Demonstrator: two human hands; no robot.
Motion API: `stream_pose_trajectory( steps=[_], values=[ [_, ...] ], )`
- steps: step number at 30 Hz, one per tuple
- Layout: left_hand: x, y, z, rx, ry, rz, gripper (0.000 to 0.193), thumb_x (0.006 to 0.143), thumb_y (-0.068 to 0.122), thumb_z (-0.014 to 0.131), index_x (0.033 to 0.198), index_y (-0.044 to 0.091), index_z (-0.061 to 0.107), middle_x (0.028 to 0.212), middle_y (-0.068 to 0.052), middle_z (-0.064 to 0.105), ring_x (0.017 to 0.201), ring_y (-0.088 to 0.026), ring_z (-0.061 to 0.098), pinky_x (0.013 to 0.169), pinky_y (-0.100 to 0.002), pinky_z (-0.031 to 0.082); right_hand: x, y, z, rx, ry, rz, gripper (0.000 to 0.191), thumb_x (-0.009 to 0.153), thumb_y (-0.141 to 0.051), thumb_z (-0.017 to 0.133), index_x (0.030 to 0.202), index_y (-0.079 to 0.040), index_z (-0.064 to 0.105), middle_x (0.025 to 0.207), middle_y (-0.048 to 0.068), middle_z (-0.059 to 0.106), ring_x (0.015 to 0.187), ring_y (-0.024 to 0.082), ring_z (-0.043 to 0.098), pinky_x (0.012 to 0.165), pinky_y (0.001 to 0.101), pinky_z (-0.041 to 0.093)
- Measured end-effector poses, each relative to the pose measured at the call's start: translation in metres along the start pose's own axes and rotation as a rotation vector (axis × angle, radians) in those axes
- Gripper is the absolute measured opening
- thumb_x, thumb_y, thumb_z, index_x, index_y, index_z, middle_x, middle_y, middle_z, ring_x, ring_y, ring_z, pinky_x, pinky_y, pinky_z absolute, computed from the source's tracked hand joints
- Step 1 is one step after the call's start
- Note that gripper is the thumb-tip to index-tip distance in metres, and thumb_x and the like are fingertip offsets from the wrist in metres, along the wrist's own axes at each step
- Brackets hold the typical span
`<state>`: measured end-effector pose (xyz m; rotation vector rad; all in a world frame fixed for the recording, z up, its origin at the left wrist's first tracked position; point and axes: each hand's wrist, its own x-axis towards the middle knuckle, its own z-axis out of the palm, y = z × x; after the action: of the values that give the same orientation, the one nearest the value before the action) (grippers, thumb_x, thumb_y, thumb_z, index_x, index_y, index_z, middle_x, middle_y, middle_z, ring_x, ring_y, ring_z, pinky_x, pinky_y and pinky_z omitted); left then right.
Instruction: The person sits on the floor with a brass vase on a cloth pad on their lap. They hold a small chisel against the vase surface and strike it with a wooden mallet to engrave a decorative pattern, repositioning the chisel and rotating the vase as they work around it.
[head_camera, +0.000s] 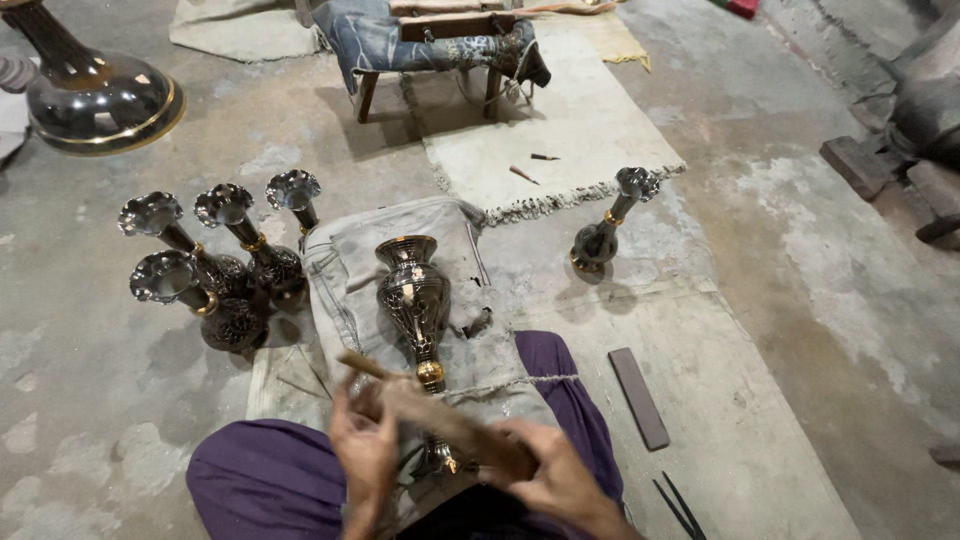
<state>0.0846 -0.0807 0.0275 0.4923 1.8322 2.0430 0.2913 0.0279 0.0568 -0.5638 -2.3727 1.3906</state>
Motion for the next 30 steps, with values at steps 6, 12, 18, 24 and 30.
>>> stream_pose_trajectory(
  steps=[6, 12, 18, 24, 30],
  values=[
    [0.062, 0.028, -0.009, 0.004, -0.12, 0.024, 0.054, 0.092, 0.012, 0.071, 0.14, 0.001, 0.049, 0.098, -0.019, 0.078, 0.088, -0.024, 0.081, 0.082, -0.039, 0.07, 0.007, 0.026, -0.023, 0.492, 0.292, 0.007, 0.025, 0.082, -0.01, 0.079, 0.097, -0.008, 0.06, 0.086, 0.01, 0.068, 0.069, 0.017, 0.071, 0.055, 0.0333, 0.065],
    [0.107, 0.034, 0.012, 0.008, -0.2, 0.104, 0.054, 0.091, 0.012, 0.073, 0.141, 0.008, 0.052, 0.101, -0.018, 0.077, 0.09, -0.023, 0.079, 0.078, -0.039, 0.07, 0.028, 0.061, -0.004, 0.442, 0.186, 0.025, 0.023, 0.091, -0.019, 0.078, 0.091, -0.008, 0.057, 0.086, 0.008, 0.07, 0.076, 0.018, 0.071, 0.071, 0.0356, 0.068],
    [0.113, 0.028, 0.034, 0.11, -0.167, 0.264, 0.058, 0.091, 0.014, 0.077, 0.144, 0.016, 0.052, 0.101, -0.012, 0.079, 0.084, -0.02, 0.08, 0.075, -0.035, 0.071, 0.044, 0.048, -0.032, 0.316, 0.202, 0.414, 0.032, 0.081, -0.026, 0.08, 0.102, -0.008, 0.063, 0.074, 0.007, 0.067, 0.06, 0.019, 0.067, 0.057, 0.0371, 0.063],
    [0.113, 0.026, 0.048, 0.239, -0.14, 0.393, 0.043, 0.092, 0.015, 0.08, 0.132, 0.015, 0.064, 0.099, -0.012, 0.081, 0.082, -0.02, 0.081, 0.07, -0.033, 0.068, 0.076, 0.013, -0.076, -0.003, 0.356, -0.051, 0.058, 0.087, -0.021, 0.072, 0.134, 0.001, 0.047, 0.091, 0.01, 0.072, 0.067, 0.018, 0.07, 0.057, 0.0336, 0.063],
    [0.107, 0.028, 0.051, 0.268, -0.111, 0.539, 0.046, 0.094, 0.015, 0.079, 0.136, 0.013, 0.061, 0.101, -0.012, 0.079, 0.086, -0.02, 0.08, 0.072, -0.033, 0.067, 0.095, -0.002, -0.104, -0.236, 0.254, -0.09, 0.057, 0.091, -0.023, 0.077, 0.138, -0.003, 0.052, 0.097, 0.017, 0.073, 0.073, 0.023, 0.075, 0.066, 0.0369, 0.066]
  ],
)
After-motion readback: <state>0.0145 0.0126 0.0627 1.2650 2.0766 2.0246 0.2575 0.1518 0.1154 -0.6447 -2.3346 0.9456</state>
